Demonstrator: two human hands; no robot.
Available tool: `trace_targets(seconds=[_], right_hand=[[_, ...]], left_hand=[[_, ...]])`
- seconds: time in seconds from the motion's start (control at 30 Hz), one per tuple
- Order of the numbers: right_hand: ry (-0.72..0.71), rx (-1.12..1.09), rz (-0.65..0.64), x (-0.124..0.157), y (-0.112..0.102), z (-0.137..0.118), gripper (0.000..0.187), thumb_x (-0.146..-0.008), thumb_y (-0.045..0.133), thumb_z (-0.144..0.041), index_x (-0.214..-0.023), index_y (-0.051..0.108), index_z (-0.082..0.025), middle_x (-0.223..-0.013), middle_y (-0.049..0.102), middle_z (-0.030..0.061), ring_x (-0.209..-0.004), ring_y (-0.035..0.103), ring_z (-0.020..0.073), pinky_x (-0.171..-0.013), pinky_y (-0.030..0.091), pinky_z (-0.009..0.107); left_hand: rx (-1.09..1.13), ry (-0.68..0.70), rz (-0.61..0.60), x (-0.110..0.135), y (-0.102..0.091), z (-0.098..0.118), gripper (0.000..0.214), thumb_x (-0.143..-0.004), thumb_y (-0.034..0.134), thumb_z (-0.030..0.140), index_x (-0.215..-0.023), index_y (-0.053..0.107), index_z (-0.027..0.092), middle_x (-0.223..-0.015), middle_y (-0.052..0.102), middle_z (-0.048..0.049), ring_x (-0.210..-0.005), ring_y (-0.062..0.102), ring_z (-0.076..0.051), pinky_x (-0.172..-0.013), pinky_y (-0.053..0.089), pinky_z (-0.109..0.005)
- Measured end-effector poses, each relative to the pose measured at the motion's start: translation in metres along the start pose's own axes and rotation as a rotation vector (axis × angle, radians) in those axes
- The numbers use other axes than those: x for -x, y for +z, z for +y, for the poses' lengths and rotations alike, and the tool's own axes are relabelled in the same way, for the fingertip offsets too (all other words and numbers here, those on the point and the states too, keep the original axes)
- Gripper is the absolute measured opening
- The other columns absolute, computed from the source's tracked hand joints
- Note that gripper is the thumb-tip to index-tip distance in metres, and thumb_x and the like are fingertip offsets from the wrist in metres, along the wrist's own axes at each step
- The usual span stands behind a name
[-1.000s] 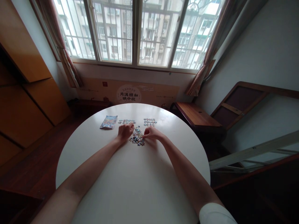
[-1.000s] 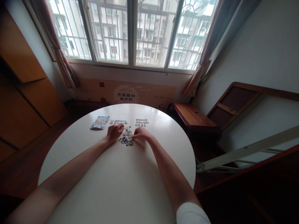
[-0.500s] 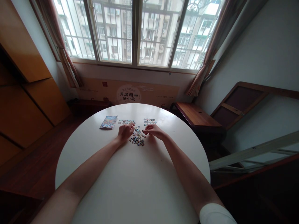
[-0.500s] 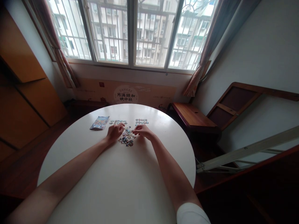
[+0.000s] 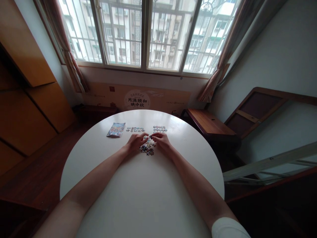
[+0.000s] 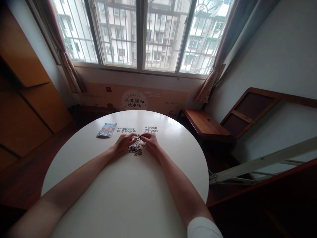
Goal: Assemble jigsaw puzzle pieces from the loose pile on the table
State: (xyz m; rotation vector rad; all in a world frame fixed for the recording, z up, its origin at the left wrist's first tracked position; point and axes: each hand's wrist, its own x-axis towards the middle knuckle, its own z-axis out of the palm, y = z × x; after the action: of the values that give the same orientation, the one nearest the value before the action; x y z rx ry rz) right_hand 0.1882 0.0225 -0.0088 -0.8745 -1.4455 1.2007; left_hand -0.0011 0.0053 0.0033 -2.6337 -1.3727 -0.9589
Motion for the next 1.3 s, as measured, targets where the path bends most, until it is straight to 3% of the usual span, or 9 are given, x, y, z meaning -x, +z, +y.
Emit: trace_targets(seconds=[0.83,1.03,1.3], right_hand=[[-0.090,0.112,0.028,0.001,0.005,0.004,0.022,-0.062,0.070,-0.035,-0.073,0.070,-0.016,-0.065,0.067,0.0048,-0.057,0.059,0.0148,-0.055,0.046,0.026],[-0.100,0.145,0.038,0.001,0.004,0.004,0.025,-0.063,0.069,-0.037,-0.075,0.069,-0.015,-0.066,0.067,0.0056,-0.057,0.058,0.0148,-0.055,0.047,0.026],[-0.144,0.284,0.097,0.003,0.004,0.005,0.028,-0.069,0.063,-0.039,-0.077,0.069,-0.014,-0.070,0.066,0.0071,-0.061,0.059,0.0162,-0.058,0.048,0.028]], left_hand=[[-0.061,0.146,0.044,0.004,0.009,-0.013,0.030,-0.089,0.042,0.037,-0.101,0.065,0.022,-0.057,0.063,-0.0010,-0.052,0.056,-0.011,-0.054,0.034,-0.020],[-0.036,0.123,0.047,0.004,0.012,-0.015,0.029,-0.089,0.043,0.036,-0.097,0.067,0.022,-0.061,0.065,-0.0016,-0.054,0.058,-0.011,-0.055,0.035,-0.020],[0.076,-0.016,0.058,0.001,0.005,-0.011,0.028,-0.086,0.049,0.039,-0.092,0.069,0.021,-0.062,0.065,-0.0008,-0.057,0.056,-0.010,-0.059,0.037,-0.020]])
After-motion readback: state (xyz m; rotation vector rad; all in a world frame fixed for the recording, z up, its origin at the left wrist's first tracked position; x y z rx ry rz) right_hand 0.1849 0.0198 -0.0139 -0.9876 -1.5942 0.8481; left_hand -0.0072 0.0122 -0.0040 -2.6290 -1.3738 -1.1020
